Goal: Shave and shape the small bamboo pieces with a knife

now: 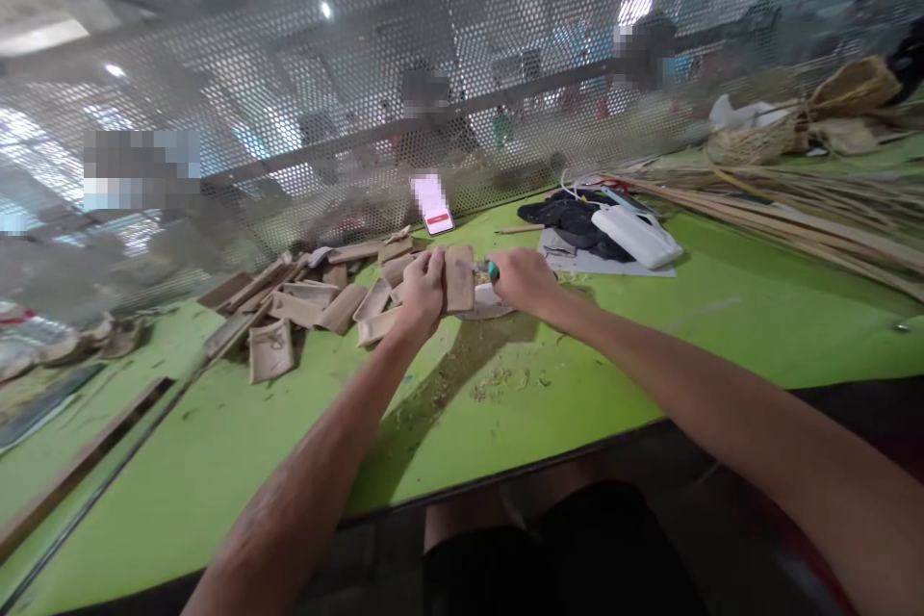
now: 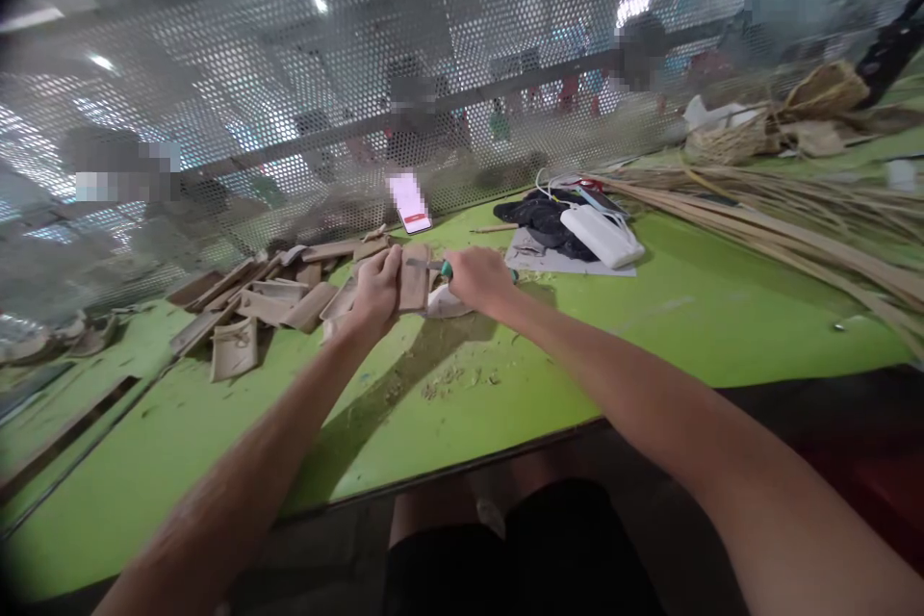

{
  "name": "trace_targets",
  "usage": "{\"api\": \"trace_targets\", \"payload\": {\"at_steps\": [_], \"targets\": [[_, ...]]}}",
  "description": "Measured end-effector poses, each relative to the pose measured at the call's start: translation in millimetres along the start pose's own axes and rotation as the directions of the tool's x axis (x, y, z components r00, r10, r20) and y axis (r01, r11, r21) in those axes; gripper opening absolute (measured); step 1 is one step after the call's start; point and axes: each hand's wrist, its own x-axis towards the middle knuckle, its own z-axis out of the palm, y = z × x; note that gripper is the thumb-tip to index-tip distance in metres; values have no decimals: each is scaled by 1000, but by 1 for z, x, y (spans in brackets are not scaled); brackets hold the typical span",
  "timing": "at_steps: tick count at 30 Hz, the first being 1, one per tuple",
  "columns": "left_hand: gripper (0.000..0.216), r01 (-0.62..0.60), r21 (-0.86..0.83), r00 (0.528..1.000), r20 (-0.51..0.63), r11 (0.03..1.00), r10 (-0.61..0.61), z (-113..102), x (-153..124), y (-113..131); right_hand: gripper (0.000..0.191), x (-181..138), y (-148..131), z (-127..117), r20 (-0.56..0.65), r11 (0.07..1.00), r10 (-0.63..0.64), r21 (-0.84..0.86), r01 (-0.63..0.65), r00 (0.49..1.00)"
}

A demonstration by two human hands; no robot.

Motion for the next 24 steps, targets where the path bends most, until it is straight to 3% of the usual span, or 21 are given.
{"api": "trace_targets", "payload": {"at_steps": [2,7,9,15,19,24], "targets": [[31,-16,33,999,28,999,15,3,-4,4,27,2,5,0,-35,999,42,-4,-42,999],[32,-185,211,980,107,960,165,14,-15,14,23,10,31,5,-71,989,149,0,-149,986],[32,-163,208,986,70,965,151,14,-14,11,23,12,37,7,-91,986,166,44,-163,982],[30,68,-70,997,37,995,-66,6,-3,-3,21,7,19,1,-45,991,-46,124,51,998],[28,16,-56,1000,16,998,-15,3,0,-2,25,2,6,-3,-17,999,-28,46,29,999],[27,-23,4,997,79,1000,23,0,1,1,29,2,7,-5,-41,999,15,-28,-16,999]]}}
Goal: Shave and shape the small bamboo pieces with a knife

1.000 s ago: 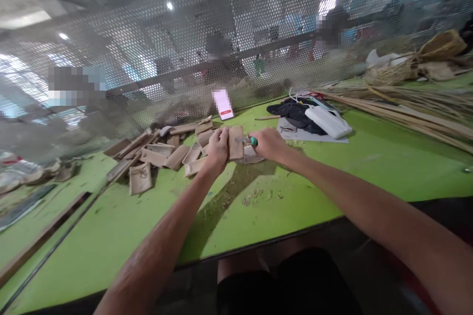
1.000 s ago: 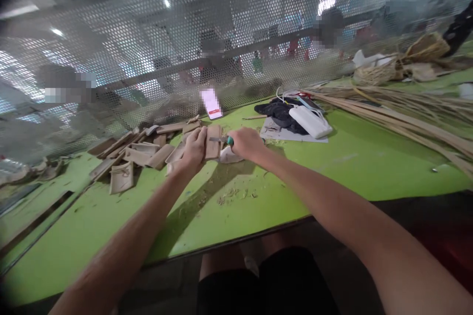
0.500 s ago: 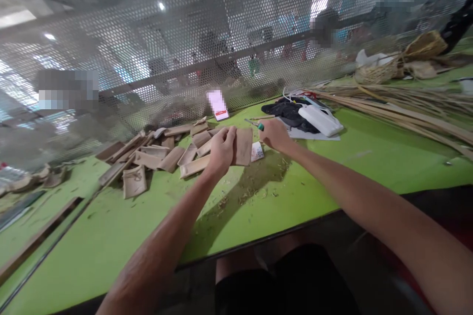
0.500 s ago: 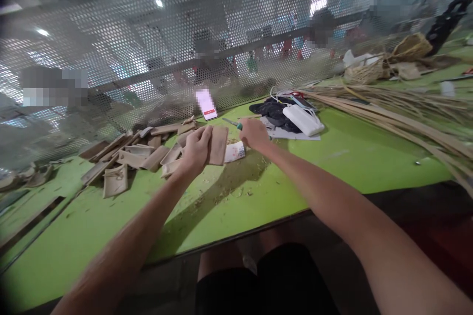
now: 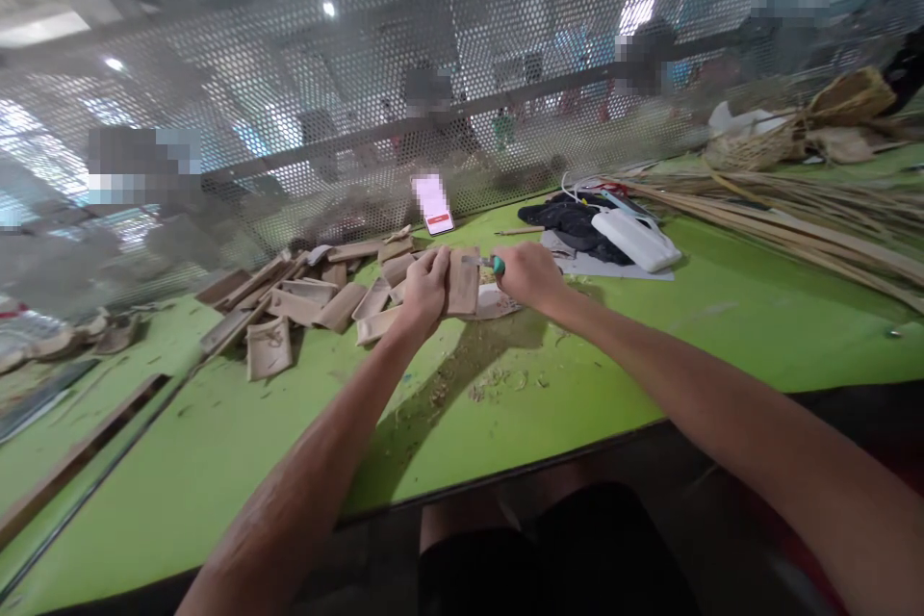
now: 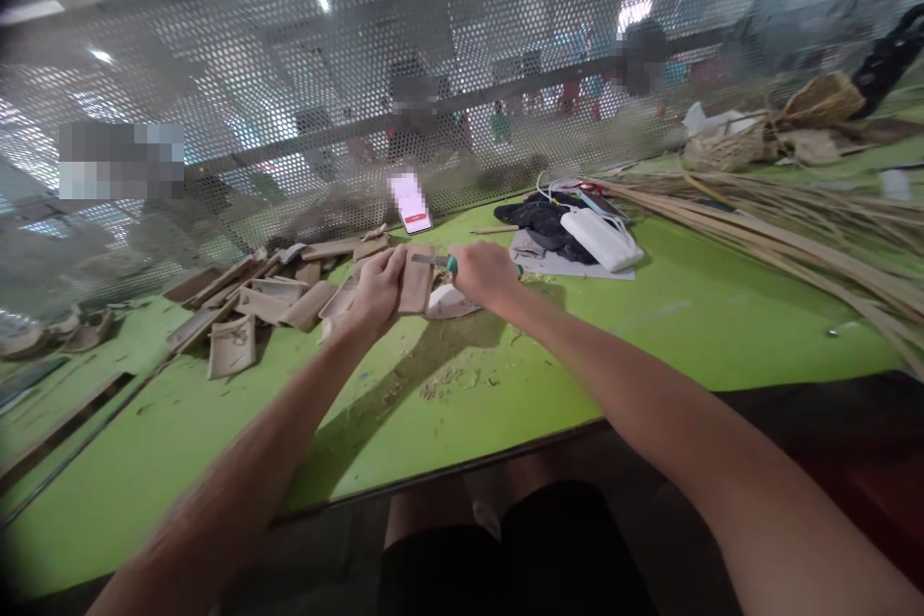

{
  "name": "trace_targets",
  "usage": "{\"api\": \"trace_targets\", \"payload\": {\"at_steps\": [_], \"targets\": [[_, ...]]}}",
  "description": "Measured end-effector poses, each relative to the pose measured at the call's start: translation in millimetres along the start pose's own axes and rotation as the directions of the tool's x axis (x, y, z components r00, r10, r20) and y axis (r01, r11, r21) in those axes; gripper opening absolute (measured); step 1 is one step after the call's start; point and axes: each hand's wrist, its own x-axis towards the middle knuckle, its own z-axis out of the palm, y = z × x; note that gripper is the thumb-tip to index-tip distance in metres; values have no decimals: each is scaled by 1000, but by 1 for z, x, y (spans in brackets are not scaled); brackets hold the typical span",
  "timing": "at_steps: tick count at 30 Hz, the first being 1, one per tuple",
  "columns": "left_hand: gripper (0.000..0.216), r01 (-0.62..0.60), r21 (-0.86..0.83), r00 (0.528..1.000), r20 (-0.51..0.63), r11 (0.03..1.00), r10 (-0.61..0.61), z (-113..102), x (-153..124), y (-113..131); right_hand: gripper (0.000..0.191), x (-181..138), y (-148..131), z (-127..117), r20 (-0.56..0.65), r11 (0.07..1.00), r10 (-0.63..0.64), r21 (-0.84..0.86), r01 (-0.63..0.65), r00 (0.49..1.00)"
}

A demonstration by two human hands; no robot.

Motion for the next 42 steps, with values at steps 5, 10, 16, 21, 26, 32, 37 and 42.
{"api": "trace_targets", "payload": {"at_steps": [5,10,16,21,26,32,37,42], "targets": [[27,-23,73,1000,-4,997,23,0,-1,6,28,2,4,0,-37,1000,31,0,-31,999],[30,-102,136,990,113,985,87,7,-10,15,26,8,24,10,-8,991,131,32,-131,991],[28,18,-39,1000,16,999,-17,10,-10,7,23,13,38,13,-111,966,145,232,-116,983],[24,174,-198,982,-43,965,-186,0,1,2,18,6,14,10,-31,877,-240,422,230,970],[27,172,-144,980,-78,975,-184,-7,1,9,14,-4,-5,12,22,865,-366,376,332,930],[27,180,-160,975,-104,970,-198,-7,-1,10,19,-5,-8,15,74,884,-347,359,299,935],[25,222,-154,962,-126,963,-243,-7,1,7,21,-6,-9,16,41,886,-344,346,310,938],[24,172,-150,970,-150,974,-194,-6,3,3,21,-6,-15,13,54,854,-322,447,266,945]]}}
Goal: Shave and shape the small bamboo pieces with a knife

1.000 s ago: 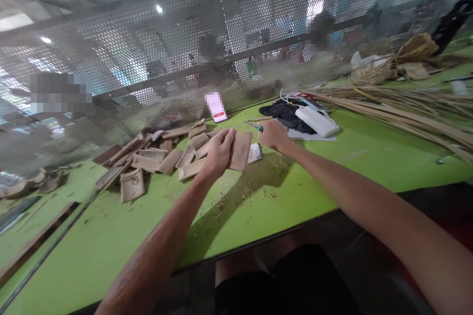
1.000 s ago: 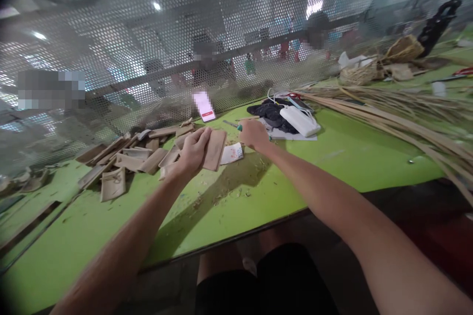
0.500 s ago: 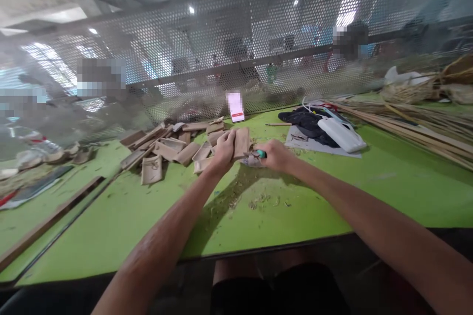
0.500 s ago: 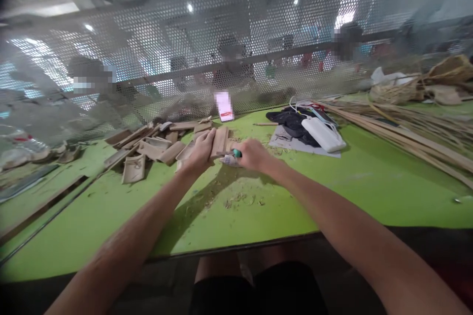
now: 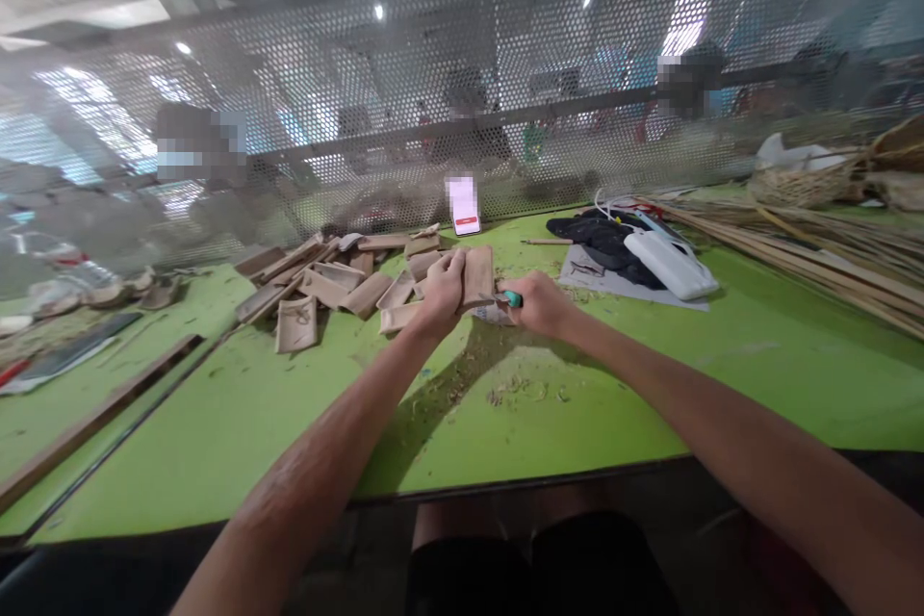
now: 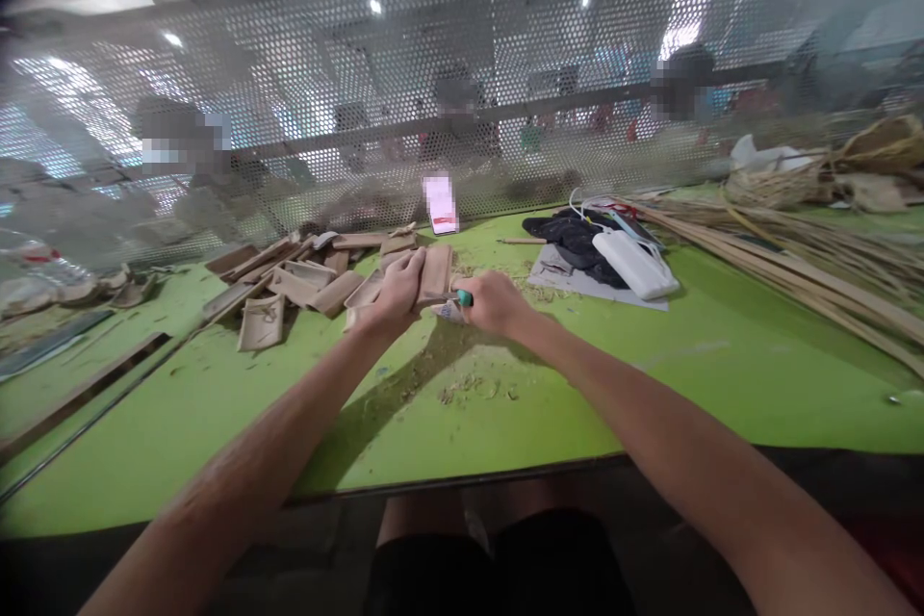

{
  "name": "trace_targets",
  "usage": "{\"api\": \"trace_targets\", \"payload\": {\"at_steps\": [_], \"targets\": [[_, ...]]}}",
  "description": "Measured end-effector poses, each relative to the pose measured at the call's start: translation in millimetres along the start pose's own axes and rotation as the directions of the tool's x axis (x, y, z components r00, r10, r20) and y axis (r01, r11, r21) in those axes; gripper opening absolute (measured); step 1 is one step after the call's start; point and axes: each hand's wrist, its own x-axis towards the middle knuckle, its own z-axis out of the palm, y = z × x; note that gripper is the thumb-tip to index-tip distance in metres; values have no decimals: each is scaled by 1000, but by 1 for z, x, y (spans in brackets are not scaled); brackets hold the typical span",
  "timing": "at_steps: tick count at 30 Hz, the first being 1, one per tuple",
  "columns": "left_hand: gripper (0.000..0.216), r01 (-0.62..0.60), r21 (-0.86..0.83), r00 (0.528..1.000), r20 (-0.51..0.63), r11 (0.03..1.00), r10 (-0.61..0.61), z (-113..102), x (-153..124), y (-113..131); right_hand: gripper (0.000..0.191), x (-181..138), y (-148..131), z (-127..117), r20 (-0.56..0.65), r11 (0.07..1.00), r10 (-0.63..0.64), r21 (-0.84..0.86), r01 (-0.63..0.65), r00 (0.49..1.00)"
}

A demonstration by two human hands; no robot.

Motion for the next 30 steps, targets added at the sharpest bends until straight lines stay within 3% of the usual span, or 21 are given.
{"api": "trace_targets", "payload": {"at_steps": [4,7,9,13,16,21,26,30], "targets": [[25,-78,7,997,28,997,77,-2,6,-1,16,-1,-5,-14,21,958,55,281,-59,998],[30,-142,18,984,112,990,139,-8,10,3,21,-4,-5,-31,205,845,116,494,-205,972],[34,-166,29,970,187,986,157,-12,10,6,31,-5,-3,-40,360,800,59,541,-260,931],[34,-202,68,941,289,977,174,-18,6,13,47,-4,-4,-45,550,855,-72,463,-233,832],[26,-224,167,923,353,960,153,-19,3,16,51,-1,-7,-43,611,902,0,341,-263,792],[21,-214,222,869,487,951,82,-19,2,17,43,3,-10,-47,738,959,48,155,-239,673],[28,-231,289,865,499,929,60,-25,-2,25,41,0,-15,-46,730,998,35,16,-69,682],[32,-242,200,772,632,949,64,-31,-2,29,41,-4,-21,-35,662,996,-19,-50,69,749]]}}
